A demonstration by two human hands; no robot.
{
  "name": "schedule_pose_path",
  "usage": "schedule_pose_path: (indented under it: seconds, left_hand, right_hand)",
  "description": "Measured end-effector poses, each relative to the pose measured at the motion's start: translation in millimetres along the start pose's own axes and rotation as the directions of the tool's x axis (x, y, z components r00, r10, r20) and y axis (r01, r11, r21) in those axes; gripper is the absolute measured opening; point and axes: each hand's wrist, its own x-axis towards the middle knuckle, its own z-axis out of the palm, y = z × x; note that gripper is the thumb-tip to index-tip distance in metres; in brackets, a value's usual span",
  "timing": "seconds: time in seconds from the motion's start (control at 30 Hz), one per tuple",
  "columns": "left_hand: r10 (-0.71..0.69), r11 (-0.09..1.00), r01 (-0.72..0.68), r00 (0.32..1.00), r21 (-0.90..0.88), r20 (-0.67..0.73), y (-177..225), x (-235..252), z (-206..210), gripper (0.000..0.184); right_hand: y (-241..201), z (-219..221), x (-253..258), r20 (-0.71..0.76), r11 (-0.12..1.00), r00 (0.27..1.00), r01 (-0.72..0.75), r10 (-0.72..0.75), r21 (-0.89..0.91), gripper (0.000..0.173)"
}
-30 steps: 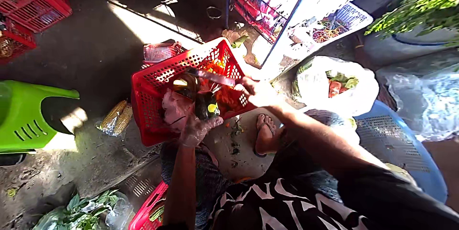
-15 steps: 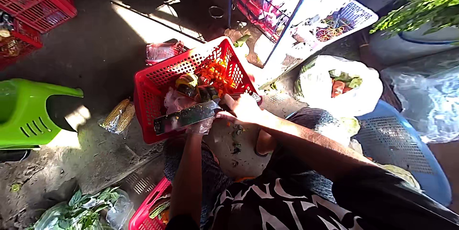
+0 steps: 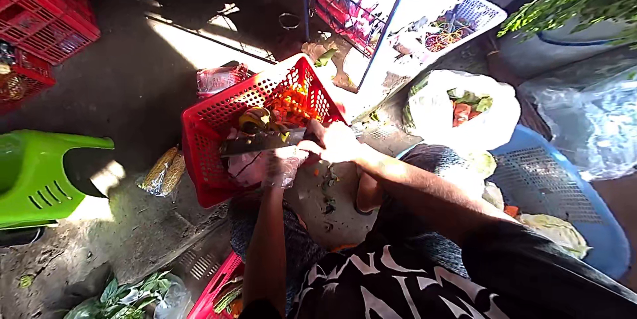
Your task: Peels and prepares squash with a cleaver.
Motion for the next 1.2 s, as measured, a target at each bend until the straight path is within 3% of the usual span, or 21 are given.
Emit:
schedule_pose_path:
  seconds: [0.07, 0.1, 0.23, 0.33, 0.43, 0.6, 0.67, 0.73, 0.83, 0.9, 1.0, 1.1, 1.2]
  left_hand:
    - [0.009, 0.991, -0.015, 0.999, -0.134, -0.048, -2.3, 1.0, 3.8, 0.082]
    - [0.01, 0.988, -0.017, 0.999, -0.153, -0.048, -2.0, 2.1, 4.3, 0.088]
    - [0.06, 0.986, -0.071, 0.995, -0.15, -0.076, 1.4, 2.2, 3.8, 0.057]
    - [0.025, 0.996, -0.033, 0.995, -0.081, -0.099, 0.3, 5.8, 2.5, 0.071]
    - [0.025, 0.996, -0.034, 0.995, -0.085, -0.098, -2.8, 5.7, 0.6, 0.084]
    - [0.199, 0.974, -0.215, 0.961, -0.065, -0.193, -1.9, -18.1, -4.1, 0.089]
    - [0.193, 0.973, -0.214, 0.96, -0.088, -0.206, 2.3, -15.9, -10.1, 0.091]
    - [0.224, 0.955, -0.263, 0.943, -0.138, -0.244, -1.2, -11.0, -15.0, 0.089]
    - [0.275, 0.937, -0.326, 0.911, -0.128, -0.307, -3.1, -1.5, -20.7, 0.071]
    - [0.279, 0.93, -0.328, 0.924, -0.167, -0.261, -4.9, 3.6, -21.9, 0.061]
    - [0.261, 0.935, -0.305, 0.937, -0.181, -0.233, -8.4, 0.4, -18.4, 0.059]
    - [0.292, 0.915, -0.362, 0.899, -0.178, -0.326, -13.1, -0.9, -11.5, 0.07]
    - [0.284, 0.911, -0.358, 0.905, -0.206, -0.317, -15.0, -1.0, -17.2, 0.078]
  right_hand:
    - [16.9, -2.9, 8.8, -0.031, 0.994, 0.994, -0.103, 0.104, 0.02, 0.068]
    - [18.3, -6.7, 9.1, -0.076, 0.995, 0.993, -0.086, 0.089, 0.041, 0.068]
    - [-3.6, -12.6, -2.3, -0.098, 0.993, 0.991, 0.098, -0.092, 0.062, 0.062]
    - [1.8, -9.9, 5.8, 0.06, 0.995, 0.997, -0.045, 0.04, 0.088, 0.059]
    - [8.2, -8.6, 15.5, 0.073, 0.995, 0.993, -0.093, 0.091, 0.036, 0.065]
    - [37.7, -27.7, 38.1, 0.151, 0.914, 0.908, -0.402, 0.391, 0.055, 0.068]
    - [32.7, -30.6, 30.9, 0.079, 0.919, 0.933, -0.36, 0.352, 0.16, 0.065]
    - [16.3, -33.9, 19.7, 0.012, 0.95, 0.974, -0.223, 0.226, 0.218, 0.059]
    - [-15.2, -47.0, 5.5, 0.013, 0.993, 1.0, -0.012, 0.011, 0.117, 0.062]
    - [-23.8, -45.6, 2.7, -0.007, 0.995, 0.996, 0.088, -0.087, 0.055, 0.064]
    - [-17.8, -36.7, 5.4, -0.013, 0.992, 0.992, 0.123, -0.123, 0.022, 0.068]
    - [4.7, -17.3, 11.8, -0.061, 0.991, 0.991, 0.12, -0.117, 0.059, 0.074]
    - [22.8, -8.4, 16.3, -0.091, 0.998, 0.995, 0.036, -0.031, 0.048, 0.076]
